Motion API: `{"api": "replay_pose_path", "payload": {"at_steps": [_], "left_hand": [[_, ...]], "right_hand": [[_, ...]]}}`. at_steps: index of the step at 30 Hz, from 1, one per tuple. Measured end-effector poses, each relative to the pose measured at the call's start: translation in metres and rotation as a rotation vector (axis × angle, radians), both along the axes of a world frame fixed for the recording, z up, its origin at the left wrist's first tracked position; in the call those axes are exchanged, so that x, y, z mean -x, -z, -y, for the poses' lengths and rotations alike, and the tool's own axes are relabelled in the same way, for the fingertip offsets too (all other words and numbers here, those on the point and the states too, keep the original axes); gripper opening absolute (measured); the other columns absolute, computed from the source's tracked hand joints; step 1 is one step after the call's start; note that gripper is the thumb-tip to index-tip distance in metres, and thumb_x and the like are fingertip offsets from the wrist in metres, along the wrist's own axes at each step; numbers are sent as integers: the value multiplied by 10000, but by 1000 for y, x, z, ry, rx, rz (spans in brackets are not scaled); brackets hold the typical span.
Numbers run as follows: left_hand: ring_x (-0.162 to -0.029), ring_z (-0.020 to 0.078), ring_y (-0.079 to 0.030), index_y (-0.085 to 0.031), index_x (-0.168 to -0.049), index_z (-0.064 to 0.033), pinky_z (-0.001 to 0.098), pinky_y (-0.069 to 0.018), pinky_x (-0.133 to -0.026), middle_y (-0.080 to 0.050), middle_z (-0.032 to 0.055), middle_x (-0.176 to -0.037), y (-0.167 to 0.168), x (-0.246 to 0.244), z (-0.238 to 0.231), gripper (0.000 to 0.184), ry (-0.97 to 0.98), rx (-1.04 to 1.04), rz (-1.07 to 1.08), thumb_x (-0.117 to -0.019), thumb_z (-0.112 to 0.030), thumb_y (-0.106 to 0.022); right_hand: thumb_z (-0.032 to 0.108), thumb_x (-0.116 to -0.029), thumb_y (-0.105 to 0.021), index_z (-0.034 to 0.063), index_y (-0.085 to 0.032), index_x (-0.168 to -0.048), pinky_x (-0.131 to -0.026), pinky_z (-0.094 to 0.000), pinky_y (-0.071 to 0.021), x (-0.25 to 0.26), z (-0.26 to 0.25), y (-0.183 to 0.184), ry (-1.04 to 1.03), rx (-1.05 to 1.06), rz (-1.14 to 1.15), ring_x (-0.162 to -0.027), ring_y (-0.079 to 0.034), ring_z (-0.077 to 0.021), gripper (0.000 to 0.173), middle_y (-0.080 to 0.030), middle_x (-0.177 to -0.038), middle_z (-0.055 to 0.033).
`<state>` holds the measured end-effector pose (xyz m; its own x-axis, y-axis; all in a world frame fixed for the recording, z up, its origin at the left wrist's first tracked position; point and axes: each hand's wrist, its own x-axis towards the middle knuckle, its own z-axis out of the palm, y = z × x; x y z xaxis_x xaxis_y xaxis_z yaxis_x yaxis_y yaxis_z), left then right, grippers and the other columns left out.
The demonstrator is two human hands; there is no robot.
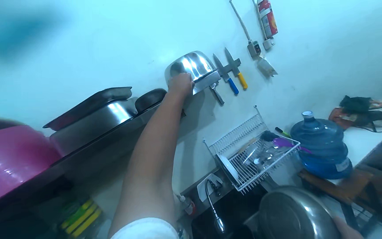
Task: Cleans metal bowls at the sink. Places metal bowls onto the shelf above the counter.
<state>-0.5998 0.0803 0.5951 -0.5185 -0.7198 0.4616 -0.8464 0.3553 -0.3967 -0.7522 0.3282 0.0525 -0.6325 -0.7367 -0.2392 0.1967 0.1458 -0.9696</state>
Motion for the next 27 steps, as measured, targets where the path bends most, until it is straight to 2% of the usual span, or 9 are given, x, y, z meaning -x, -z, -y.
{"api": "replay_pose_path", "payload": {"at_steps": [2, 4, 7, 11, 13, 15, 18, 23, 27], "left_hand": [[-1206, 439, -614, -637, -1225, 25, 659, -454, -990, -649, 253, -1251, -1, -1, -1, 328, 7, 55, -36, -1091, -228, -478], [-1184, 459, -619, -623, -1206, 43, 666, -464, -970, -644, 273, -1233, -9, -1, -3, 330, -2, 110, -97, -1094, -227, -470], [-1190, 488, -610, -619, -1208, 55, 685, -445, -983, -640, 298, -1242, -20, -3, -4, 350, -38, 158, -166, -1094, -239, -466], [-1240, 484, -582, -617, -1234, 47, 688, -416, -1017, -621, 304, -1282, -31, -2, 2, 356, -68, 193, -233, -1096, -238, -457], [-1246, 484, -578, -617, -1238, 45, 686, -426, -1009, -620, 304, -1285, -37, -3, 3, 350, -84, 204, -275, -1091, -237, -470], [-1238, 485, -584, -620, -1231, 45, 684, -438, -995, -625, 303, -1275, -42, -3, 4, 348, -104, 211, -303, -1087, -239, -480], [-1239, 483, -587, -624, -1234, 42, 681, -451, -983, -628, 297, -1282, -47, -3, 5, 353, -127, 211, -304, -1086, -244, -481], [-1241, 480, -586, -641, -1220, 32, 695, -448, -977, -627, 298, -1286, -59, -8, 4, 341, -130, 171, -317, -1068, -238, -500], [-1260, 474, -569, -646, -1208, 36, 686, -443, -990, -611, 295, -1310, -69, -14, 5, 334, -130, 143, -342, -1057, -236, -526]], "right_hand": [[433, -1126, -273, -41, -646, -1128, -855, -405, -547, 11, 10, -30, 34, 88, -3, -920, -657, -126, 603, -660, -976, -115], [424, -1118, -295, -14, -672, -1029, -786, -391, -574, 25, 27, -53, 84, 215, -32, -831, -673, -105, 585, -672, -869, -69], [413, -1119, -287, 10, -678, -1012, -760, -360, -577, 39, 44, -109, 93, 346, -97, -800, -671, -84, 571, -665, -833, -39], [354, -1137, -281, 58, -658, -957, -708, -260, -567, 47, 68, -202, 77, 504, -104, -742, -644, -11, 512, -637, -780, 34], [370, -1142, -273, 53, -648, -993, -723, -288, -572, 47, 83, -247, 55, 564, -43, -762, -653, -47, 513, -644, -812, 3], [433, -1137, -272, 23, -629, -1096, -760, -352, -563, 45, 101, -286, 33, 608, 36, -819, -651, -117, 546, -636, -890, -60], [523, -1109, -321, 52, -645, -1174, -801, -432, -563, 43, 136, -333, 4, 685, 152, -898, -665, -185, 576, -671, -996, -98], [430, -1109, -369, 53, -607, -1239, -845, -457, -575, 32, 187, -413, -59, 778, 369, -997, -674, -237, 464, -661, -1107, -133], [326, -1111, -344, 32, -593, -1258, -892, -488, -550, 22, 216, -455, -44, 733, 370, -1113, -634, -269, 412, -614, -1220, -161]]}}
